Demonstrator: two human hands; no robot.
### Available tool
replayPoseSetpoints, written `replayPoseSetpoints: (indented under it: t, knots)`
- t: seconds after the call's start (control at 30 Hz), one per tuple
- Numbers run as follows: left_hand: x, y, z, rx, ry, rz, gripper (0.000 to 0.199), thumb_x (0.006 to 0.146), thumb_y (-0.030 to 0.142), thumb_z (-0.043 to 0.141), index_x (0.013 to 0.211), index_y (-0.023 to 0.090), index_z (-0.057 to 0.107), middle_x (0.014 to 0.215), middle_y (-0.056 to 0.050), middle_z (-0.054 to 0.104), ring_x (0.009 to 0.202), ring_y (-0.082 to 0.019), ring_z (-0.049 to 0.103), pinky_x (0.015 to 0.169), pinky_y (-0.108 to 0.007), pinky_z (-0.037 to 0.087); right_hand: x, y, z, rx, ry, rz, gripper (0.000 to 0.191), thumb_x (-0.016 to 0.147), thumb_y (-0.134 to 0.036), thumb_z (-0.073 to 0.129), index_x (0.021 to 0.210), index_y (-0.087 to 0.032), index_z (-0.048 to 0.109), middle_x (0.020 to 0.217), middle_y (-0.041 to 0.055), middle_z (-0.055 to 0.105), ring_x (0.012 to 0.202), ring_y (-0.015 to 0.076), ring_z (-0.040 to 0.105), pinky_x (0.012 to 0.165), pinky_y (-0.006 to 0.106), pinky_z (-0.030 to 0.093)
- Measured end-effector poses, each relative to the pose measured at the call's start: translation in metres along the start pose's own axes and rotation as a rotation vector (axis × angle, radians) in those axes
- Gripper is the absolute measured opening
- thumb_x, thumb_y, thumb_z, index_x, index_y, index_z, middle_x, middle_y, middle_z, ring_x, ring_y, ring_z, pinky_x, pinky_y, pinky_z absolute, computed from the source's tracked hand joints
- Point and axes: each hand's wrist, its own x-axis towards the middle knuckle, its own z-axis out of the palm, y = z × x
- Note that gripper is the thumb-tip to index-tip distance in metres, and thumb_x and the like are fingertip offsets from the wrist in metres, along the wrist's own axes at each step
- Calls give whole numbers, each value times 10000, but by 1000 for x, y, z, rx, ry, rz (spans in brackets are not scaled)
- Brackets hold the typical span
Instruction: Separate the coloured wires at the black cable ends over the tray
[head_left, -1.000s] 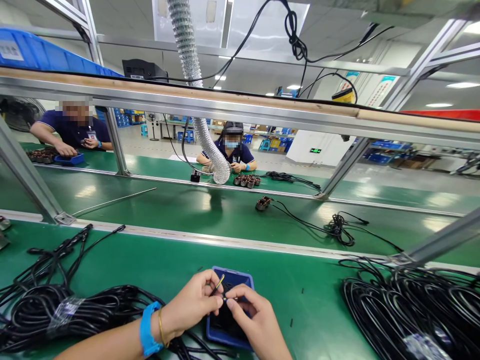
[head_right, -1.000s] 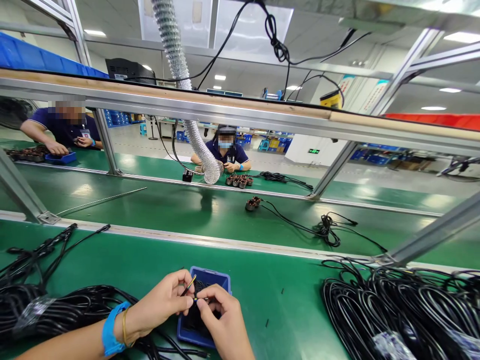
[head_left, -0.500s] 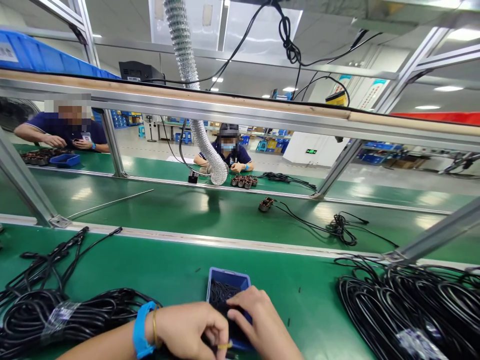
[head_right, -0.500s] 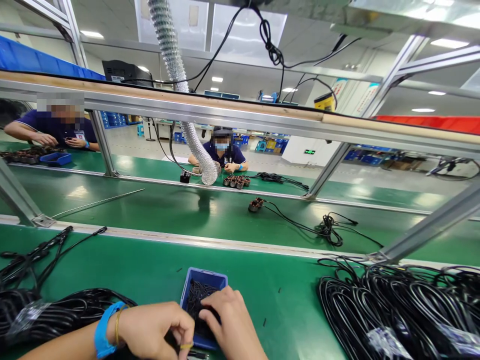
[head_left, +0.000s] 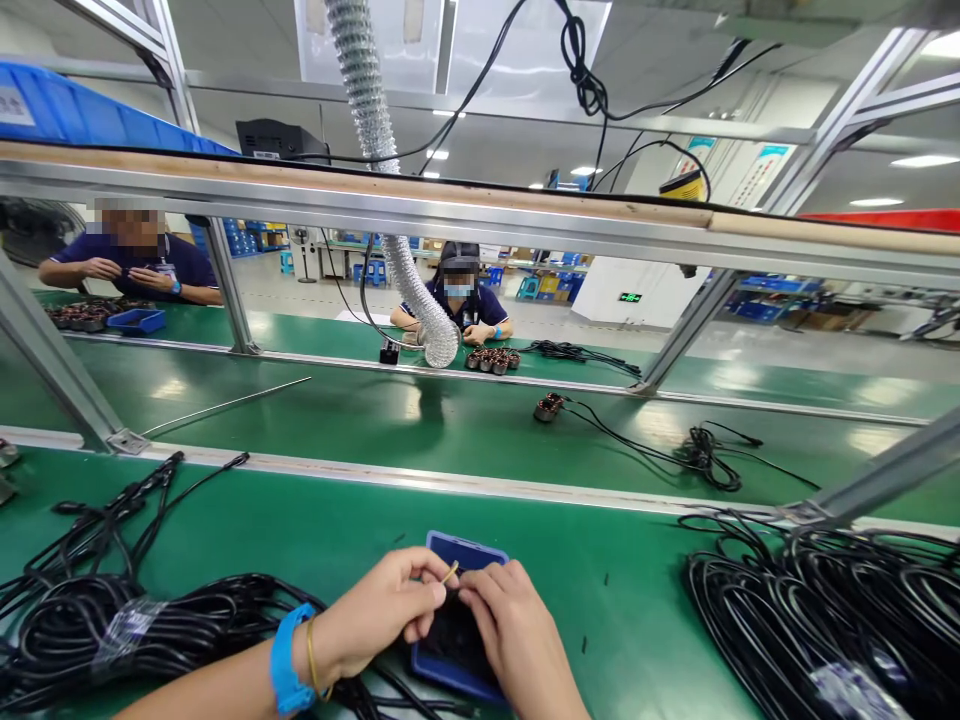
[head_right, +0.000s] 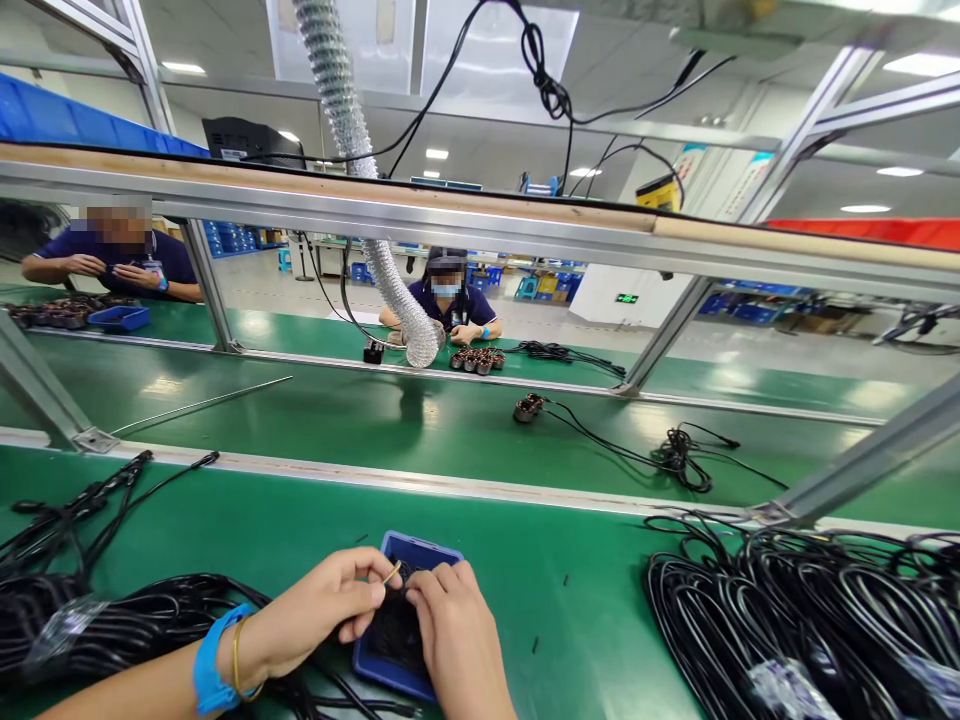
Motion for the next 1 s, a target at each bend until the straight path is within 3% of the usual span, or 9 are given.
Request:
replayPoseSetpoints:
  t: [0.17,0.3,0.43,1.0]
  knots:
    - [8,-2,-1,-35,107,-14,281,721,415,647,809,165,553,545,70,441,494,-81,370,469,-217,247,3,-11,-7,264,114,-120,155,964,-161,516,917,-250,634,824,14,650,788,201,572,713,307,467]
    - [7,0,0,19,143,-8,200,700,356,604,728,162,566,570,67,394,523,-81,315,501,-238,210,4,-22,-20,468,258,-27,143,979,-177,492,898,-243,590,823,0,643,791,170,575,715,260,481]
    - [7,-1,1,23,133,9,164,683,326,586,701,167,548,588,66,371,555,-92,285,526,-257,193,4,-22,-28,466,366,3,122,961,-179,531,879,-246,593,785,-16,629,755,155,563,689,237,471]
    - [4,4,4,13,127,52,170,699,326,620,708,170,553,601,67,392,585,-103,301,592,-257,251,-2,-16,-28,429,327,12,107,947,-190,556,873,-238,616,790,11,650,754,179,596,688,274,500]
